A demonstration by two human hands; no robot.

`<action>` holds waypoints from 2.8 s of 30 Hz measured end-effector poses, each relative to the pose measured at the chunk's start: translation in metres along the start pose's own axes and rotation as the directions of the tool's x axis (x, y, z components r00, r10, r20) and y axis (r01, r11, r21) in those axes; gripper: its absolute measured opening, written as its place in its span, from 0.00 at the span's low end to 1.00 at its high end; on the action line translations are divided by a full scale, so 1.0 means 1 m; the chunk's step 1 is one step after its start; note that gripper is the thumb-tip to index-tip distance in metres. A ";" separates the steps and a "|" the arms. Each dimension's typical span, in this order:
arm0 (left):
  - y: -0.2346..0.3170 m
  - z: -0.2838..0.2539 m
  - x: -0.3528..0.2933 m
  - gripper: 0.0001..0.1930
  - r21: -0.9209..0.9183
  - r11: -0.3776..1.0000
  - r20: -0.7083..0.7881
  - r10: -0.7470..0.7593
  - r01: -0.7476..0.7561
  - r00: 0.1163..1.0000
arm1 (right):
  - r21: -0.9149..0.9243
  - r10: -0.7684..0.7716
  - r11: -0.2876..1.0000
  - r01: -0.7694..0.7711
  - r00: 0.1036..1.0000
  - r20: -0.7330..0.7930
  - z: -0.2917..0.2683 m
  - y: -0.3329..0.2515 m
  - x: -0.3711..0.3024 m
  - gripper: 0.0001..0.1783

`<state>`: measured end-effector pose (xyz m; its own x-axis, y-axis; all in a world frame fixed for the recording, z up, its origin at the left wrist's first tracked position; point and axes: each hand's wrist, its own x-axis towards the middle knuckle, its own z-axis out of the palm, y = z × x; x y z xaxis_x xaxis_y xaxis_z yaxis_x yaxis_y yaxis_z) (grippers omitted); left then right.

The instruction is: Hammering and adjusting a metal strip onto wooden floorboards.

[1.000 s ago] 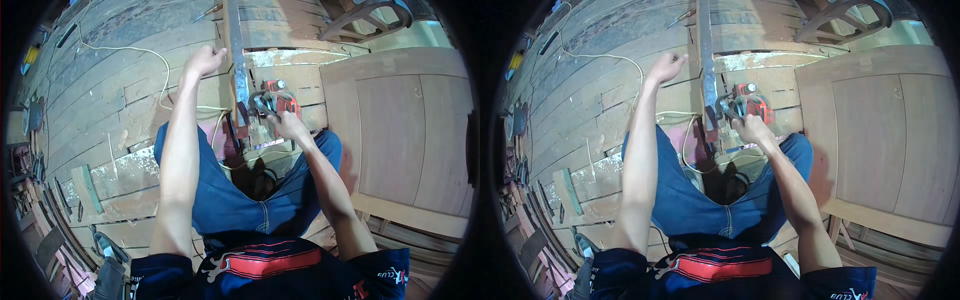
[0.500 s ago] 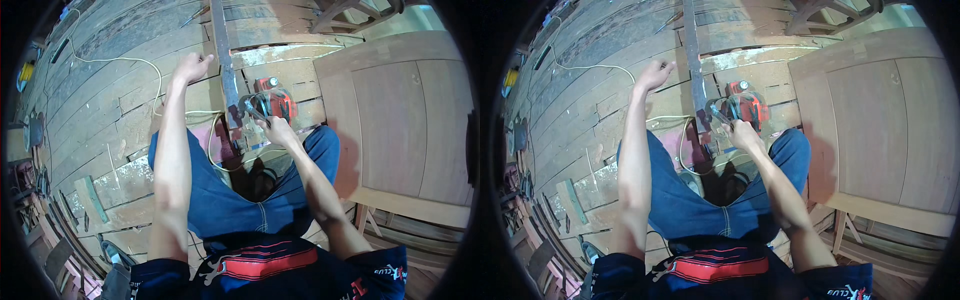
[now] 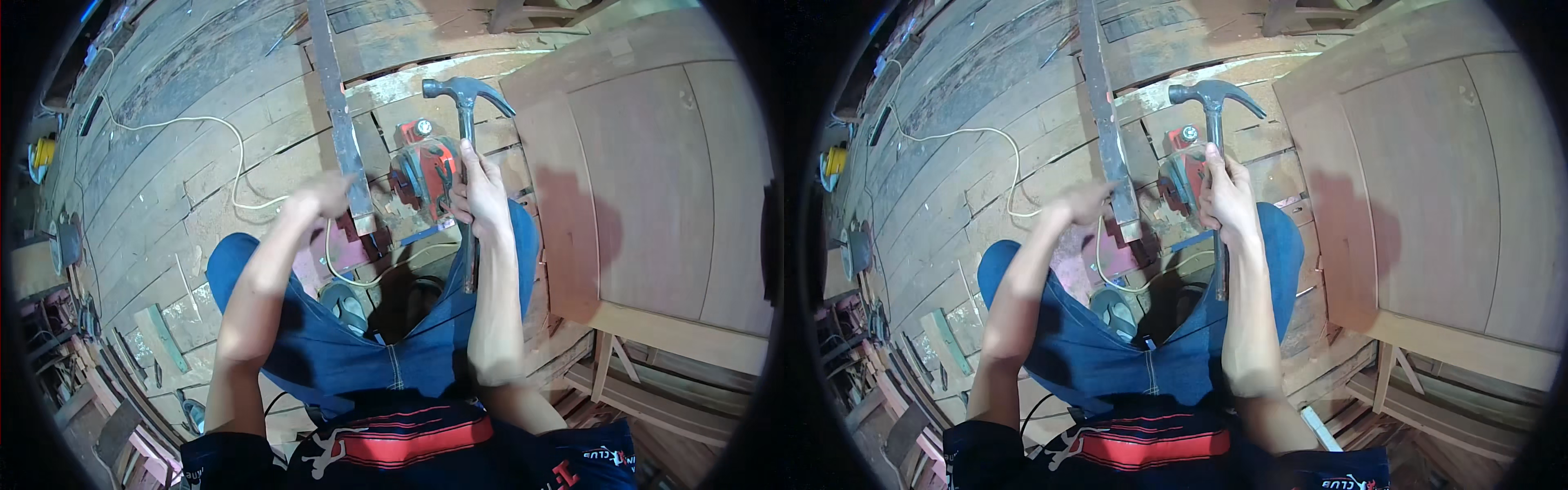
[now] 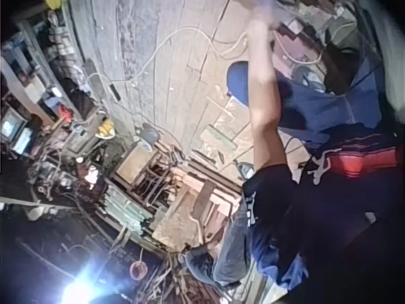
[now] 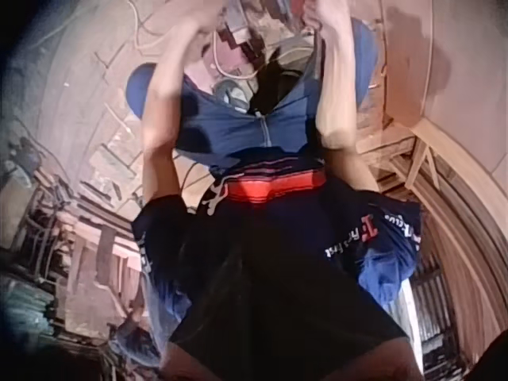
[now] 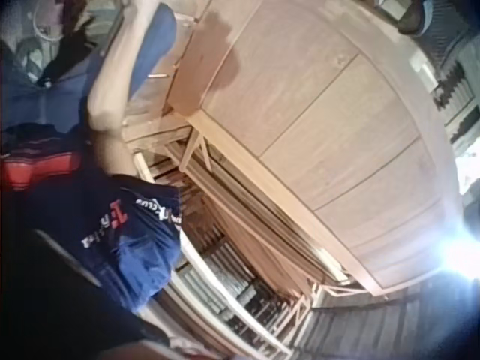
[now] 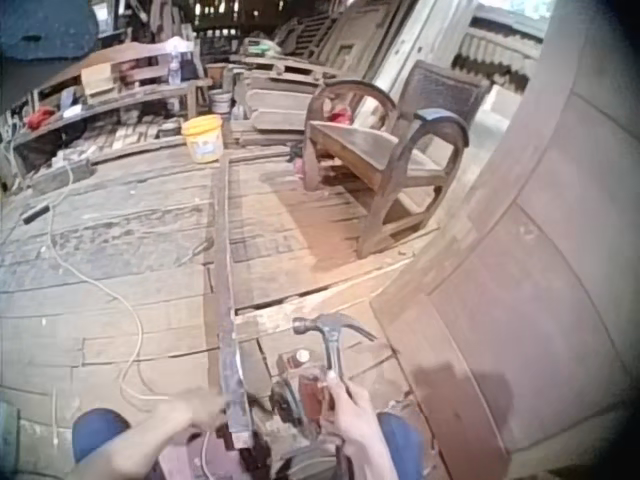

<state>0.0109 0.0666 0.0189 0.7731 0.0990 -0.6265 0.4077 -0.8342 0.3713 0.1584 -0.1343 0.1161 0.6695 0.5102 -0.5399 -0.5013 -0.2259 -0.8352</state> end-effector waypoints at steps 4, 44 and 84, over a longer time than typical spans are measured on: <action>0.030 0.031 0.005 0.39 0.082 0.994 0.170 -0.085 0.072 0.982 | 0.052 0.016 0.999 -0.015 1.000 -0.009 -0.008 0.004 0.006 0.21; 0.020 0.035 0.021 0.40 0.128 0.982 0.194 -0.163 0.139 0.967 | -0.102 0.126 0.988 -0.116 0.987 0.097 0.006 0.015 0.008 0.22; -0.022 -0.034 0.023 0.19 -0.313 0.949 -0.277 -0.132 0.041 0.952 | -0.064 0.533 0.777 -0.626 0.602 0.595 0.046 0.100 0.049 0.19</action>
<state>0.0362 0.1059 0.0189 0.8165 0.3546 -0.4556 0.5704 -0.6175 0.5416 0.1161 -0.0940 0.0112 -0.1905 0.6799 -0.7081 -0.7740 -0.5477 -0.3177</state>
